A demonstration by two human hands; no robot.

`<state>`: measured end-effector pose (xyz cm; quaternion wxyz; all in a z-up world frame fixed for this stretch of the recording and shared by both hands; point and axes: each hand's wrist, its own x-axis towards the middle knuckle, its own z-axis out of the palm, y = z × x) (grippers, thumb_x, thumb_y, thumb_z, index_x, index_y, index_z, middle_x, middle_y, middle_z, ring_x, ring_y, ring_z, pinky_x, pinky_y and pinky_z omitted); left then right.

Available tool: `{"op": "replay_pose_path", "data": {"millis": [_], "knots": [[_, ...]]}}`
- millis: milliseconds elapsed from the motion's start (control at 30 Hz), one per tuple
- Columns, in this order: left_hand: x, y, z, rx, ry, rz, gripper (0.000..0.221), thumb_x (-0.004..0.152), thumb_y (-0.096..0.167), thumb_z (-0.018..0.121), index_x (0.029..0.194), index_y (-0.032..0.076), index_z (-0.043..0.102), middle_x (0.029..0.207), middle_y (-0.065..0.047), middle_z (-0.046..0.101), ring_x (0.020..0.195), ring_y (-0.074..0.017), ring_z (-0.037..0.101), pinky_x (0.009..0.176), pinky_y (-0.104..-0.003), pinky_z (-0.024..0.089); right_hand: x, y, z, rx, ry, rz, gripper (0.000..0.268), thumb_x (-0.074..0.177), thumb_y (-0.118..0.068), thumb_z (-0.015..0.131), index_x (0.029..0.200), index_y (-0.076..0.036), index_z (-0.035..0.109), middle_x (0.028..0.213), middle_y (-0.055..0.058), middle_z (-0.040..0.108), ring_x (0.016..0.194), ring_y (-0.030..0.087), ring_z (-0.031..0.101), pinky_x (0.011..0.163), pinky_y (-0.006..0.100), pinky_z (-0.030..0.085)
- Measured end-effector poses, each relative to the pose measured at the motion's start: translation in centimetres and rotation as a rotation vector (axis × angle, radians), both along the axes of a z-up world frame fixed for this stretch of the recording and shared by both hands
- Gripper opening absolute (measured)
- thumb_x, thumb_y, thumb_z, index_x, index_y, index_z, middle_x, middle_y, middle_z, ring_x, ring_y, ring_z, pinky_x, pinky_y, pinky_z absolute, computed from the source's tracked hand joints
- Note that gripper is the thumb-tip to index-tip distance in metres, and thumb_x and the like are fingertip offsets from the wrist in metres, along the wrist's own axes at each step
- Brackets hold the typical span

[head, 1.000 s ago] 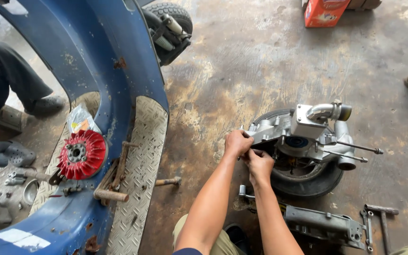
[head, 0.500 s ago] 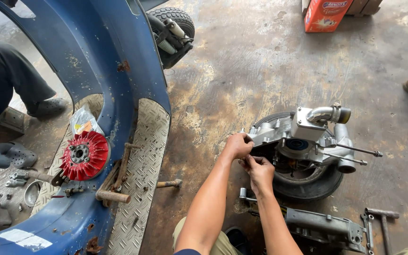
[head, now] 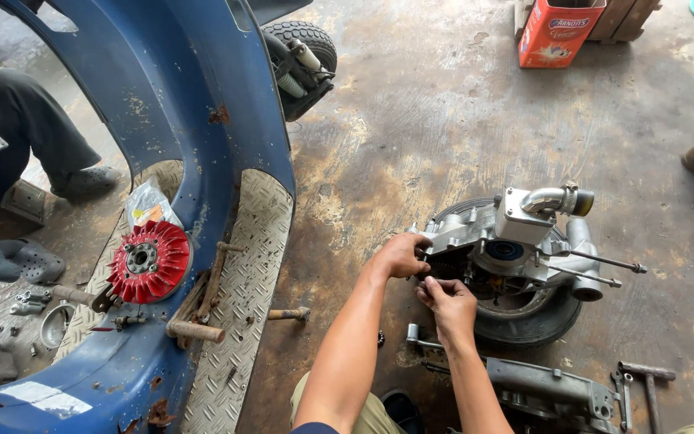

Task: Repairing and assembling components of a motorcycle engine on the workshop floor.

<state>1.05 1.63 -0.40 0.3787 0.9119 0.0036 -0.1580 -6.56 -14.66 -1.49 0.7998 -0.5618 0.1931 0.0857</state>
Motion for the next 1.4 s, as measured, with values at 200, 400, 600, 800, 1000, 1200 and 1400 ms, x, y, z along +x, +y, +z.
{"op": "replay_pose_path", "data": {"millis": [200, 400, 600, 800, 1000, 1200, 1400], "knots": [[-0.1, -0.1, -1.0, -0.031, -0.023, 0.02, 0.053, 0.08, 0.024, 0.081, 0.132, 0.022, 0.068, 0.117, -0.01, 0.075, 0.117, -0.0262, 0.07, 0.103, -0.044, 0.057, -0.5, -0.9, 3.1, -0.02, -0.041, 0.036, 0.019, 0.093, 0.0, 0.077, 0.094, 0.013, 0.063, 0.087, 0.032, 0.071, 0.079, 0.035, 0.075, 0.076, 0.043, 0.066], [-1.2, -1.7, 5.4, -0.006, -0.007, 0.1, 0.046, 0.083, 0.004, 0.073, 0.128, 0.015, 0.073, 0.121, -0.011, 0.076, 0.093, -0.0243, 0.076, 0.082, -0.035, 0.062, -1.2, -2.4, 6.0, -0.027, -0.068, 0.151, 0.016, 0.095, -0.003, 0.07, 0.097, 0.013, 0.065, 0.091, 0.023, 0.073, 0.076, 0.025, 0.072, 0.07, 0.031, 0.059], [-1.0, -2.1, 5.3, 0.046, -0.125, 0.162, 0.024, 0.091, 0.015, 0.061, 0.107, 0.007, 0.077, 0.087, -0.015, 0.076, 0.069, -0.0316, 0.066, 0.069, -0.043, 0.054, -1.7, -3.3, 7.9, -0.05, -0.033, 0.181, 0.014, 0.093, -0.001, 0.072, 0.094, 0.013, 0.068, 0.09, 0.024, 0.076, 0.077, 0.028, 0.073, 0.069, 0.033, 0.058], [2.4, -3.3, 2.5, 0.086, -0.007, 0.388, 0.023, 0.081, 0.02, 0.071, 0.099, 0.013, 0.082, 0.089, -0.009, 0.078, 0.081, -0.0277, 0.073, 0.077, -0.042, 0.059, -1.5, -5.1, 6.4, -0.02, -0.095, 0.184, 0.012, 0.091, 0.003, 0.071, 0.092, 0.014, 0.067, 0.087, 0.026, 0.076, 0.074, 0.03, 0.073, 0.068, 0.035, 0.058], [4.6, -1.8, -0.5, -0.185, 0.05, 0.491, 0.034, 0.066, 0.006, 0.083, 0.099, 0.004, 0.075, 0.086, -0.013, 0.077, 0.072, -0.0207, 0.073, 0.069, -0.032, 0.061, -1.3, -6.6, 7.5, -0.069, -0.089, 0.177, 0.014, 0.091, 0.002, 0.071, 0.094, 0.015, 0.068, 0.089, 0.026, 0.077, 0.077, 0.03, 0.073, 0.071, 0.035, 0.059], [3.9, -3.1, 2.8, -0.331, -0.077, 0.642, 0.034, 0.081, 0.015, 0.065, 0.113, 0.013, 0.078, 0.092, -0.008, 0.077, 0.066, -0.0181, 0.066, 0.06, -0.032, 0.056, -1.6, -6.1, 10.3, -0.141, -0.115, 0.227, 0.012, 0.091, 0.003, 0.072, 0.091, 0.014, 0.072, 0.085, 0.024, 0.079, 0.075, 0.027, 0.074, 0.071, 0.033, 0.059], [1.7, -5.8, 10.0, -0.751, -0.112, 0.636, 0.025, 0.09, 0.004, 0.068, 0.115, 0.001, 0.066, 0.096, -0.013, 0.074, 0.081, -0.0192, 0.072, 0.068, -0.028, 0.061, -0.8, -8.4, 14.8, -0.328, -0.227, 0.265, 0.01, 0.089, 0.001, 0.075, 0.091, 0.011, 0.075, 0.079, 0.02, 0.08, 0.071, 0.023, 0.075, 0.067, 0.03, 0.061]]}}
